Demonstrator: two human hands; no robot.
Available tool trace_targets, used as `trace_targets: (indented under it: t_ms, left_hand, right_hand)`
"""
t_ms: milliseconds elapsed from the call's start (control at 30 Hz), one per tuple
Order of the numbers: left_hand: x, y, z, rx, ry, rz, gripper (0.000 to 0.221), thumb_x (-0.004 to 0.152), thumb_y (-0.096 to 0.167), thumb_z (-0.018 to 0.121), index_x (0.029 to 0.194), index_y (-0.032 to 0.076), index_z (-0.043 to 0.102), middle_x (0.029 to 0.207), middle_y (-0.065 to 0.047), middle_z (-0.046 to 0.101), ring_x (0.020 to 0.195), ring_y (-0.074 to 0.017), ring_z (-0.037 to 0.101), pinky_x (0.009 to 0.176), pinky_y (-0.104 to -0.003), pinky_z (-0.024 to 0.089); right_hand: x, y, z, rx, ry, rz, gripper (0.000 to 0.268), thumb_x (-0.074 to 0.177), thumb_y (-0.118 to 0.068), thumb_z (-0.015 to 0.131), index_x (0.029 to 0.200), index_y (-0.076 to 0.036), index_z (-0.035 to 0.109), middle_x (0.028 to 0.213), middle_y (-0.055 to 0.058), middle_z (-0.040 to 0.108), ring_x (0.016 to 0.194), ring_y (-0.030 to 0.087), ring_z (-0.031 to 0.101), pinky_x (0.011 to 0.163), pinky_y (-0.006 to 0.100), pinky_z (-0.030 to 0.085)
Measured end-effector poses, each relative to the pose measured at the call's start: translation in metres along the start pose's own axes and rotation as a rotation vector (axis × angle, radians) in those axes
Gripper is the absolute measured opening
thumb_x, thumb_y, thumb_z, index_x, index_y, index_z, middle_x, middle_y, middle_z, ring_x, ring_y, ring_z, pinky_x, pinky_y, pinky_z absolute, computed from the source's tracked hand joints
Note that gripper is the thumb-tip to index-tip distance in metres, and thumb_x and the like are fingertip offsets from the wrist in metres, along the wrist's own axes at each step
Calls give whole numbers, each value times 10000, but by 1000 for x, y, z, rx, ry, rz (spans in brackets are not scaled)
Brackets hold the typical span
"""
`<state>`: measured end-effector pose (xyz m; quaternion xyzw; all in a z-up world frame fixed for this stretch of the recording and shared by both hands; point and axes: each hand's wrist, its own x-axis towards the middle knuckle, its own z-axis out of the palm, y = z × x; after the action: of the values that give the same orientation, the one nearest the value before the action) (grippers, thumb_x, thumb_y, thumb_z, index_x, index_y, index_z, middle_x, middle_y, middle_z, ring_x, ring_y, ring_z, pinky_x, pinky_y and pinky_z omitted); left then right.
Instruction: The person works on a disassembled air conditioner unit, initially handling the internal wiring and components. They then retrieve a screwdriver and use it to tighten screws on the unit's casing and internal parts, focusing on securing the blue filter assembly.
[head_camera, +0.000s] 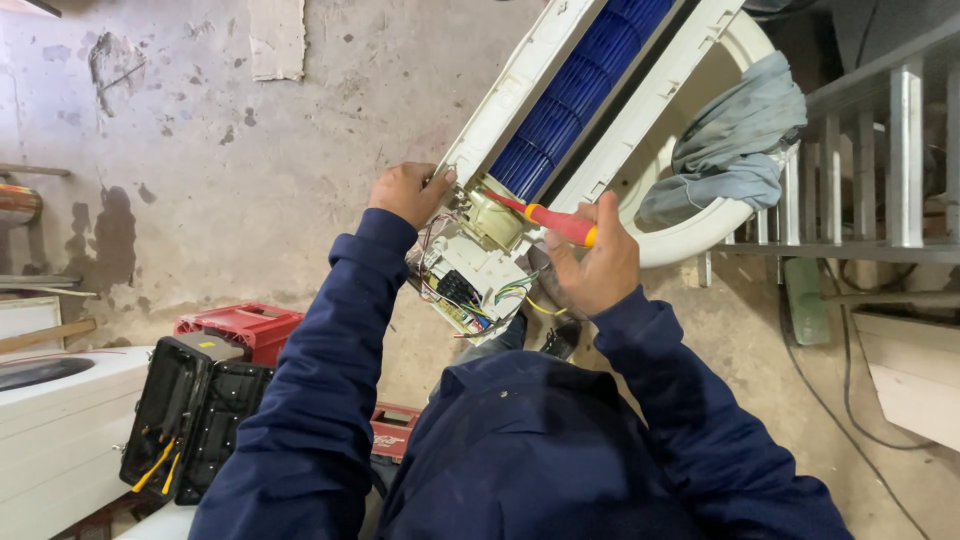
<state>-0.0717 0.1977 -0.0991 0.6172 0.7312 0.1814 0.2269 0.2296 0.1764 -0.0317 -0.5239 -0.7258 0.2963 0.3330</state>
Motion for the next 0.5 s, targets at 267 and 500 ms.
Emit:
trace_targets:
  t_ms: [267,500]
  left_hand:
    - [-1,1,-1,-12,-7,-2,397,956,477,621,1023,129,801,822,-192,719,791,-392,695,726,-499,539]
    - [-1,0,1,2,-18,-32,410,966,484,628,1001,113,796,825,-199,713,800,-396,693,742,-500,541]
  right_hand:
    - [6,-16,-6,-289,-274,356,411,999,-397,633,1207,-48,570,948,188,668,949,355,704,870,412,563]
    - [-6,16,7,-151,-77,-132,277,1077,-302,604,1158,-37,580,989,193,672,930,390,691,837,448,552]
